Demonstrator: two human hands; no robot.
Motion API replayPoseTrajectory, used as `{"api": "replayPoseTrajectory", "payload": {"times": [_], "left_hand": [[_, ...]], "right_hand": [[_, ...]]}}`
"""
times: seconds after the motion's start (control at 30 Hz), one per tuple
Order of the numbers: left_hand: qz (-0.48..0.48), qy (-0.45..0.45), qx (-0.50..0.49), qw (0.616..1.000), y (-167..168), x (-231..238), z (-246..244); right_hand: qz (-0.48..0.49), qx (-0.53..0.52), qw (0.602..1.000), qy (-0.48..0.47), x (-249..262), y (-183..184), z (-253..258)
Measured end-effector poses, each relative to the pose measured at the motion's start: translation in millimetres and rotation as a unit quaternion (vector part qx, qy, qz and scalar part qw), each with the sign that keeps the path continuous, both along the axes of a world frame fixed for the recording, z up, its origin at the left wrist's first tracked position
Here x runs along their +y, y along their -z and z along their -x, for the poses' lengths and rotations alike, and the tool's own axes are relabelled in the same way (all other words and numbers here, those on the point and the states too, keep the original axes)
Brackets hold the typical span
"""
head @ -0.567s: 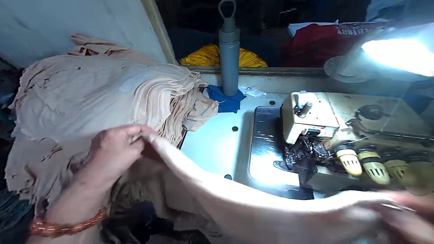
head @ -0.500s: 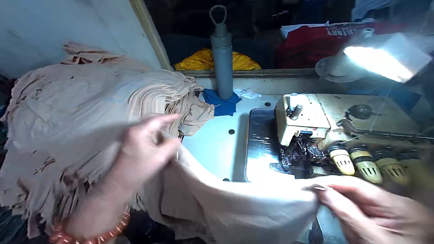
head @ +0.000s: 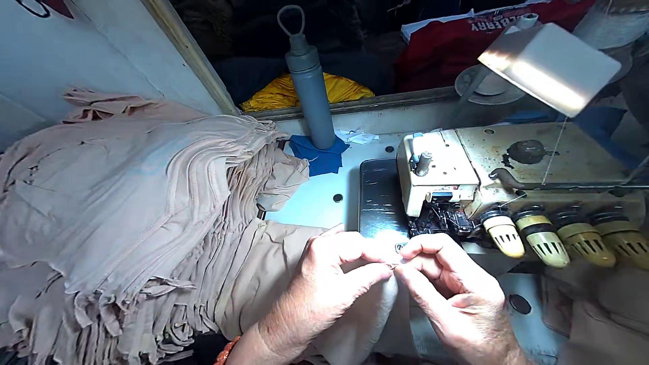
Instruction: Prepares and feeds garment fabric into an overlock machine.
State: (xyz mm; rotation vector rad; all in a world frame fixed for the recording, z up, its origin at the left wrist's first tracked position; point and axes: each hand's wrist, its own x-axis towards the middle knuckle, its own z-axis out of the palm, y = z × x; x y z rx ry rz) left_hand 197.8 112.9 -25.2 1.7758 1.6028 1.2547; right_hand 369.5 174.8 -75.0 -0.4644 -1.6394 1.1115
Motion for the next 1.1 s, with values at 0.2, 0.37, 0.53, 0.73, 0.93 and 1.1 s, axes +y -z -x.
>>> {"api": "replayPoseTrajectory", "payload": {"times": [0.2, 0.37, 0.53, 0.73, 0.93, 1.1], "left_hand": [[-0.036, -0.035, -0.049, 0.998, -9.3, -8.3, 2.9], [-0.143, -0.030, 0.003, 0.989, -17.1, -15.1, 7.0], [-0.188, -0.058, 0.048, 0.979, -36.2, -23.4, 10.8], [-0.187, -0.132, 0.052, 0.972, -42.4, -27.7, 17.1], [-0.222, -0.153, 0.081, 0.960, -44.8, -30.5, 17.3], [-0.241, 0.002, 0.070, 0.968, -61.4, -47.7, 25.4]], "right_hand": [[-0.006, 0.017, 0.999, 0.027, -10.4, 25.9, -7.3], [-0.152, -0.065, 0.984, 0.063, -29.6, 58.0, -10.3], [-0.244, -0.170, 0.949, 0.107, -36.9, 62.5, -13.8], [-0.270, -0.149, 0.943, 0.123, -57.1, 63.8, -21.0], [-0.166, -0.117, 0.979, 0.026, -77.0, 52.6, -27.8], [-0.026, -0.080, 0.993, -0.083, -60.2, 49.1, -28.2]]}}
